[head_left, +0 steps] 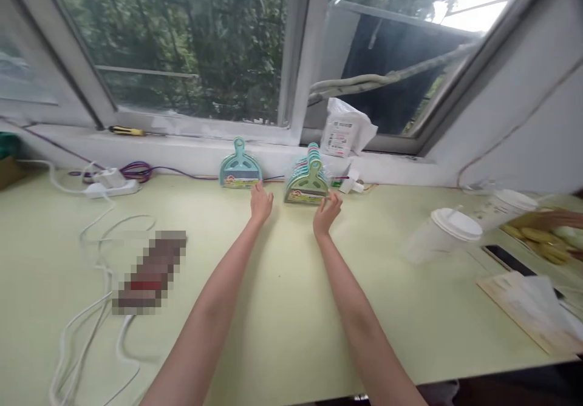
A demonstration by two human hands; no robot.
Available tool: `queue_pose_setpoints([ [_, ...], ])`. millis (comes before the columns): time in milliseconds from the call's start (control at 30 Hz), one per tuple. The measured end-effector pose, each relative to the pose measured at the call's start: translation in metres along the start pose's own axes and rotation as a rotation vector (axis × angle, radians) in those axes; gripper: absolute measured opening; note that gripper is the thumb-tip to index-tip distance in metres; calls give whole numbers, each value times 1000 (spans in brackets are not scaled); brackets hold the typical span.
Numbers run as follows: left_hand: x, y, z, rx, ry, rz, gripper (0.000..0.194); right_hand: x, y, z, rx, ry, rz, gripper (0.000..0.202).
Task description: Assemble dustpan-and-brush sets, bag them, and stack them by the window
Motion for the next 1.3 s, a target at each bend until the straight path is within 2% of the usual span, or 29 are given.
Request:
queue_pose_setpoints([
  [100, -13, -26, -32, -55, -100, 65, 50, 40, -5, -39, -177, -87, -192, 31],
  [200, -28, -49, -71, -129, -239, 130, 49, 85, -14, -81, -353, -134, -488, 29],
  [300, -46, -64, -107, -171, -318, 181, 49, 114, -22, -112, -345, -353, -747, 33],
  [400, -67, -67, -132, -108, -292, 213, 49, 122, -21, -119, -253, -506, -830, 37],
  [533, -90, -61, -146, -12, -283, 169, 48, 123, -10, -112, -272, -523, -831, 40],
  [633, -100, -56, -144, -64, -341, 186, 48, 125, -5, -109, -311, -518, -823, 45],
  [733, -103, -53, -141, -164, -389, 198, 40, 124, -4, -107, -287, -501, -826, 48],
  [867, -105, -55, -134, -168, -235, 132, 28, 118, -3, -108, -237, -492, -850, 49],
  [967, -104, -66, -121, 37, -151, 42, 27, 116, -1, -107, -218, -522, -867, 47],
  [1100, -94, -95, -92, 467, -264, 11, 29, 116, -1, -104, -207, -522, -854, 45],
  [1200, -77, -119, -68, 677, -361, 125, 33, 114, -1, -104, -205, -515, -843, 43],
  [1300, -45, -133, -48, 769, -553, 286, 36, 107, -5, -104, -278, -425, -815, 39],
])
Point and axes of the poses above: each hand's wrist, its own x-axis away from the middle knuckle, its own y-axis out of the palm, z = x × y, the point moved 2 cm from there along -x, towards the middle knuckle, and after that the axes turned 7 degrees about z, right-handed, at the moved point
